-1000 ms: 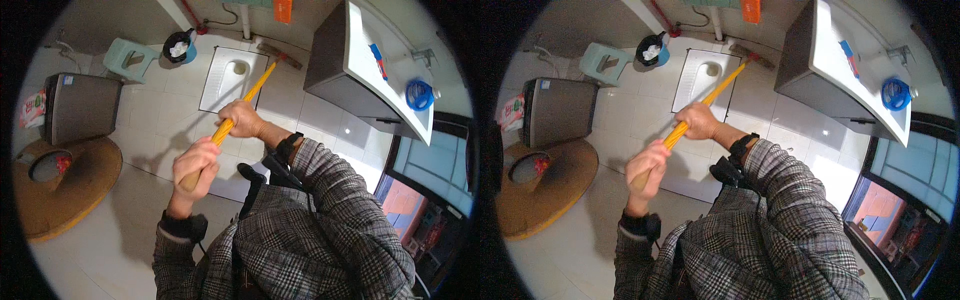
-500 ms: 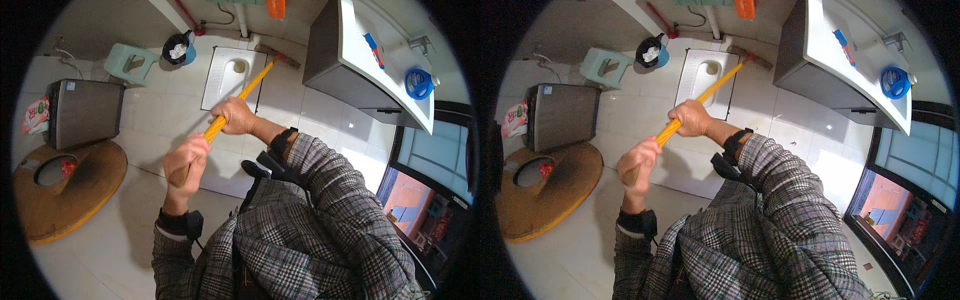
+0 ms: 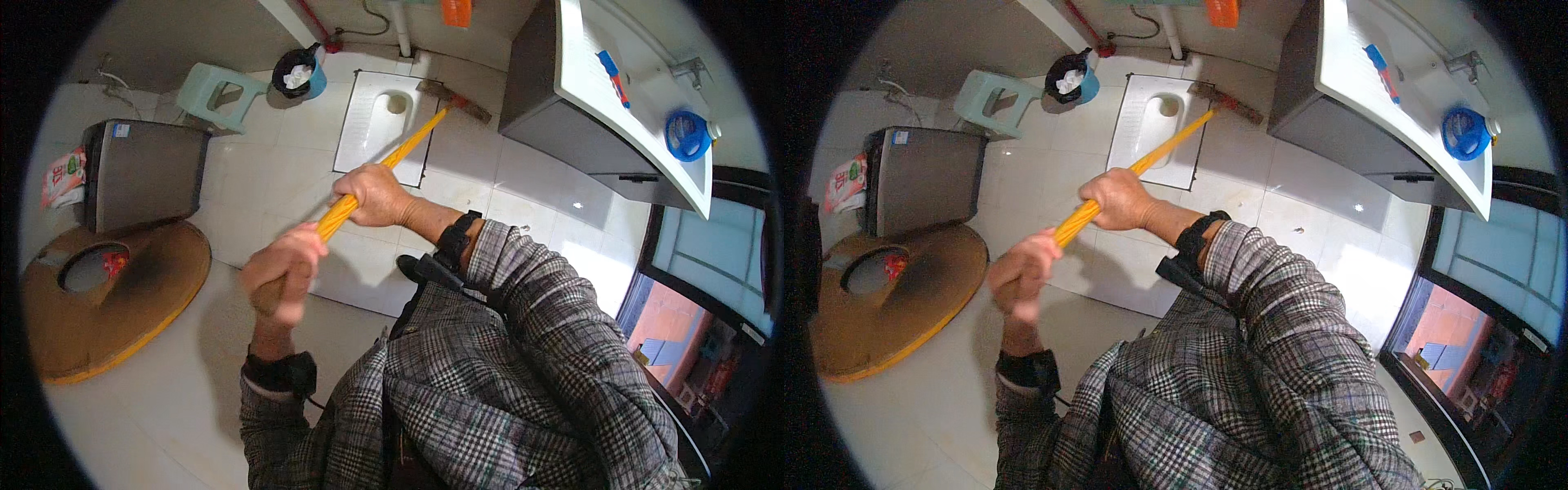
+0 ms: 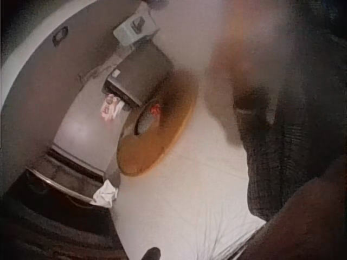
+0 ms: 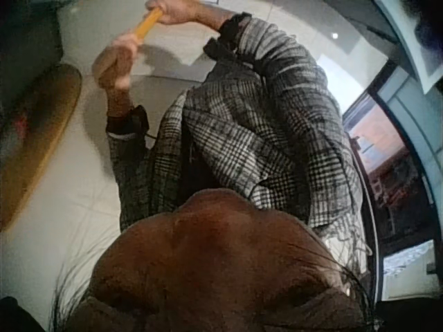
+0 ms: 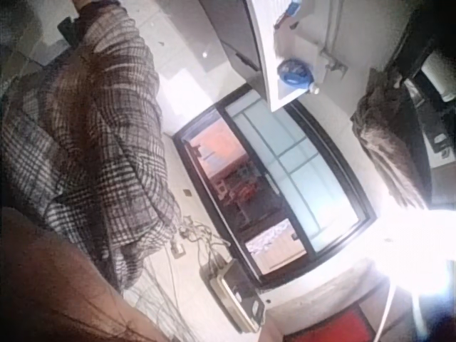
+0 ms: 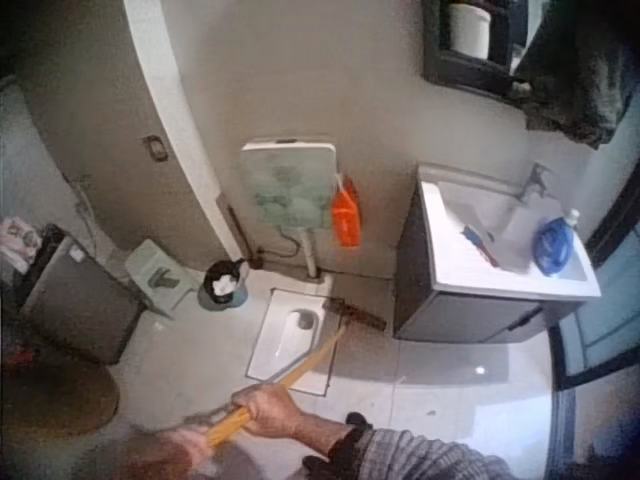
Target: The person sweeps the tiled bathroom floor with a broom, moving debris toward the squat toilet and then toward the doorway. The person uses both hands to guide the broom and shifts position to cover different areas of the floor.
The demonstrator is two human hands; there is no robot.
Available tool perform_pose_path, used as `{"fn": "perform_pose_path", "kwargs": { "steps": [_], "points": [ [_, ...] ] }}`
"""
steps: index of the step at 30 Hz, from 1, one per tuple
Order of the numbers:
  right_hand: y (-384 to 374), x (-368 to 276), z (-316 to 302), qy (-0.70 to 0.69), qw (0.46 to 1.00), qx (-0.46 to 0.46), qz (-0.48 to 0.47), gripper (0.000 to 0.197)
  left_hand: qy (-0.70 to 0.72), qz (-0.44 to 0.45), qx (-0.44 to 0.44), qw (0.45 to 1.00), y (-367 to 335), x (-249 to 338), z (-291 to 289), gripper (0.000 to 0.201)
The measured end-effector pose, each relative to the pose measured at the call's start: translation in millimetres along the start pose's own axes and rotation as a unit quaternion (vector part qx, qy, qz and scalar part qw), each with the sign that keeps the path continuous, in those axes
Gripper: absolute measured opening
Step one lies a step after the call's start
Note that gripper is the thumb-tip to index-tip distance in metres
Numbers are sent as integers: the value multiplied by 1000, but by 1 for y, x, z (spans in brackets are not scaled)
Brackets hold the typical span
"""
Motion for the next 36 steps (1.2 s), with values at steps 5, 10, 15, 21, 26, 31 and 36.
{"fn": "perform_pose_path", "kwargs": {
  "steps": [5,10,15,21,26,31,36],
  "points": [
    [4,-52,11,-30,999,-27,-18,18,-25,-5,33,999,23,49,-14,24],
    [5,-106,14,-138,990,41,-15,16,158,23,14,987,47,84,-51,38],
    [-1,-65,6,-50,997,49,-32,16,66,12,34,997,32,36,-34,34],
    [10,-77,22,-75,997,-5,-11,19,4,-34,78,996,55,35,-28,35],
    [17,-136,26,-89,994,54,-42,15,170,41,1,985,73,89,-50,41],
    [19,-95,26,-42,998,46,-25,19,90,-1,28,996,61,39,-41,35],
    [26,-75,29,-17,1000,23,-8,21,-31,-89,58,994,73,4,-26,33]
  ]
}}
Point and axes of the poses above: each hand's wrist, its own y-axis away from the middle knuckle, its own z-axis out of the palm, x = y × z, the point moved 10 cm from there along -y, towards the middle knuckle, and after that the axes turned 10 degrees about -z, right-handed, at the moved point
